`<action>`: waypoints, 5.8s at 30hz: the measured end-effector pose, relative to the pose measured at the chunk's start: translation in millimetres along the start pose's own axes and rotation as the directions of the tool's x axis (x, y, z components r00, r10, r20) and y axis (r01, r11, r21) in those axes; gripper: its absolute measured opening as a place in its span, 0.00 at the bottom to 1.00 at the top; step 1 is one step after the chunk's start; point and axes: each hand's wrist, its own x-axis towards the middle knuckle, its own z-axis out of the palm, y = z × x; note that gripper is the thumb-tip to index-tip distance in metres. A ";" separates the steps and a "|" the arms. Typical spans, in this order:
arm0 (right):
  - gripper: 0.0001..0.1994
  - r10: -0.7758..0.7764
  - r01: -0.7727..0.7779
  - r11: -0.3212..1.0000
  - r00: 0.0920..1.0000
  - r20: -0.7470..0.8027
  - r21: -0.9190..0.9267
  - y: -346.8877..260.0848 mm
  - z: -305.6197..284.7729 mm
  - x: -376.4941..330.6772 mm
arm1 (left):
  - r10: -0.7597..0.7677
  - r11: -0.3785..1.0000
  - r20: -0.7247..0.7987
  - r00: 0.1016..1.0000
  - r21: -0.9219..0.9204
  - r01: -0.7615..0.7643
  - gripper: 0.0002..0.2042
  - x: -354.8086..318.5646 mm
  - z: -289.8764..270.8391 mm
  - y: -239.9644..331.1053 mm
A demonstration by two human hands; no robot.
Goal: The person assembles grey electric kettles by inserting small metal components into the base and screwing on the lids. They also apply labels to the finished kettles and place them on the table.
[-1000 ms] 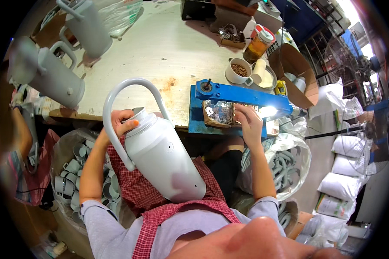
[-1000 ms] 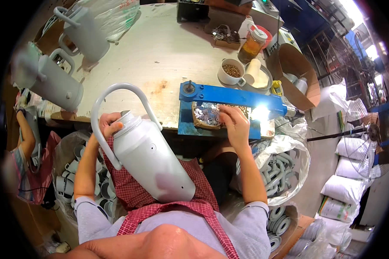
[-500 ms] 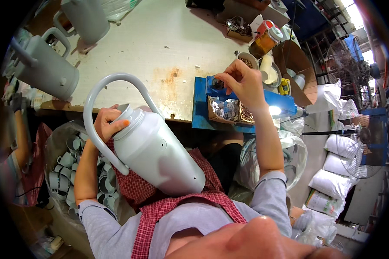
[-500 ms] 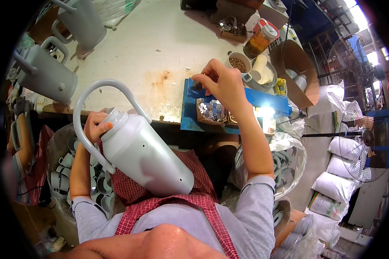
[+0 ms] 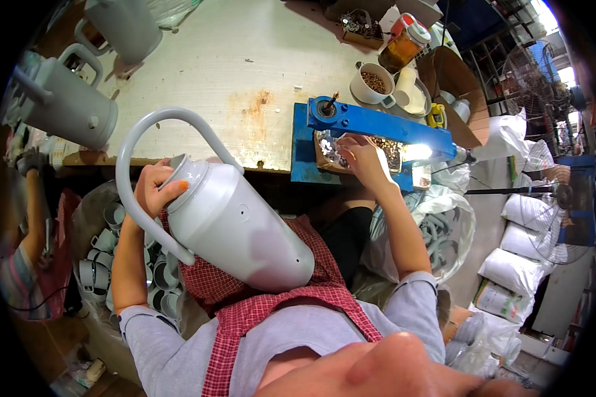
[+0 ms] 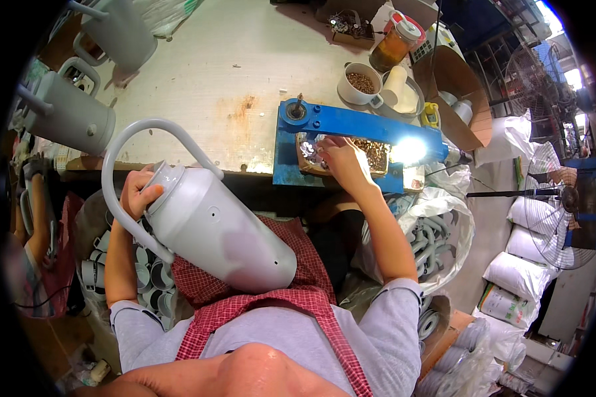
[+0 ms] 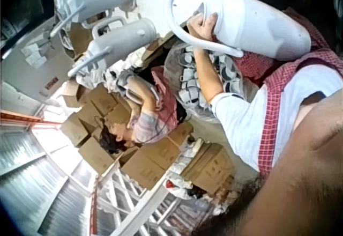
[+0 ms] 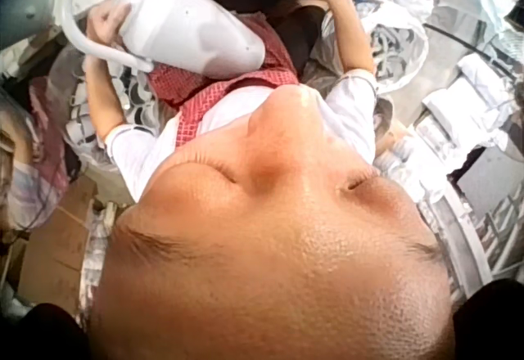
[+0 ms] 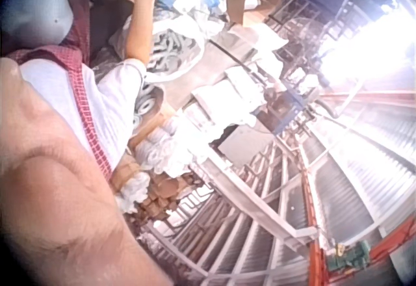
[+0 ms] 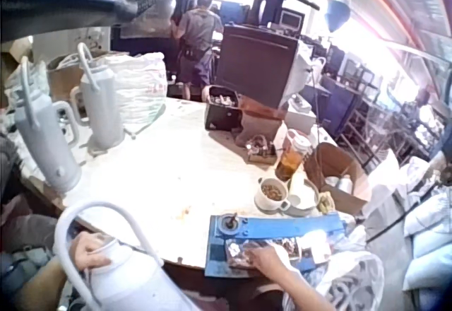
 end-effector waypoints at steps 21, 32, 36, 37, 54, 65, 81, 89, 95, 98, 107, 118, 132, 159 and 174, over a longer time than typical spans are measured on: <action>0.10 -0.052 0.043 0.996 0.992 -0.116 -0.075 21.0 -1.9 -15.0 | -0.004 1.000 -0.110 0.994 -0.030 0.001 0.20 -0.1 1.6 -15.5; 0.13 -0.259 0.318 0.947 0.829 -0.495 0.038 -61.6 -67.8 42.8 | 0.003 0.999 -0.230 0.973 -0.039 -0.012 0.20 -7.4 -8.3 -22.8; 0.11 -0.315 0.366 0.931 0.785 -0.534 -0.012 -61.8 -67.3 91.8 | -0.028 0.991 -0.412 0.911 -0.128 -0.028 0.24 -21.6 -30.4 -45.8; 0.11 -0.335 0.376 0.926 0.774 -0.538 -0.034 -57.9 -63.6 93.7 | -0.090 0.976 -0.484 0.870 -0.215 -0.019 0.24 -30.8 -33.8 -48.6; 0.20 0.150 0.016 0.859 0.948 -0.282 0.512 -72.0 -56.7 17.1 | -0.364 0.862 -0.824 0.434 -0.475 -0.179 0.22 0.3 4.7 -54.1; 0.11 0.703 0.095 0.378 0.618 -0.352 0.921 33.0 -68.9 -63.2 | 0.177 0.806 -0.714 0.678 -0.290 -0.516 0.24 135.7 147.2 -14.4; 0.09 0.699 0.065 0.374 0.636 -0.328 0.925 38.9 -73.5 -57.7 | 0.016 0.756 -0.668 0.744 -0.479 -0.446 0.23 143.7 157.9 -29.1; 0.09 0.780 -0.296 0.566 0.493 -0.385 0.769 30.9 -93.0 -54.5 | -0.170 0.678 -0.606 0.777 -0.645 -0.354 0.17 141.0 174.7 -33.4; 0.09 0.775 -0.202 0.544 0.492 -0.396 0.814 17.8 -94.6 -53.1 | -0.247 0.649 -0.529 0.812 -0.713 -0.267 0.26 140.8 156.5 -22.9; 0.14 0.759 -0.173 0.581 0.468 -0.452 0.796 23.6 -92.3 -59.0 | -0.175 0.810 -0.708 0.684 -0.499 -0.309 0.21 143.3 160.2 -84.4; 0.13 0.697 0.035 0.510 0.568 -0.437 0.859 33.0 -78.4 -63.3 | -0.063 0.721 -0.610 0.790 -0.575 -0.386 0.26 135.0 162.9 -31.4; 0.12 0.696 0.001 0.536 0.565 -0.443 0.844 33.1 -82.7 -52.7 | -0.075 0.735 -0.574 0.815 -0.584 -0.344 0.28 136.7 164.0 -43.1; 0.17 0.587 -0.356 0.810 0.507 -0.631 0.466 50.9 -83.3 -145.0 | -0.250 0.743 -0.591 0.767 -0.625 -0.240 0.16 140.1 139.1 -78.6; 0.21 -0.234 0.228 0.966 0.972 -0.036 -0.119 -53.3 -209.2 53.5 | 0.235 0.914 -0.495 0.837 -0.180 -0.363 0.29 143.9 142.7 -31.7; 0.21 0.125 -0.122 0.975 0.992 -0.002 0.186 -44.5 -172.2 93.0 | 0.447 0.864 -0.482 0.754 0.015 -0.503 0.29 146.2 130.4 -22.7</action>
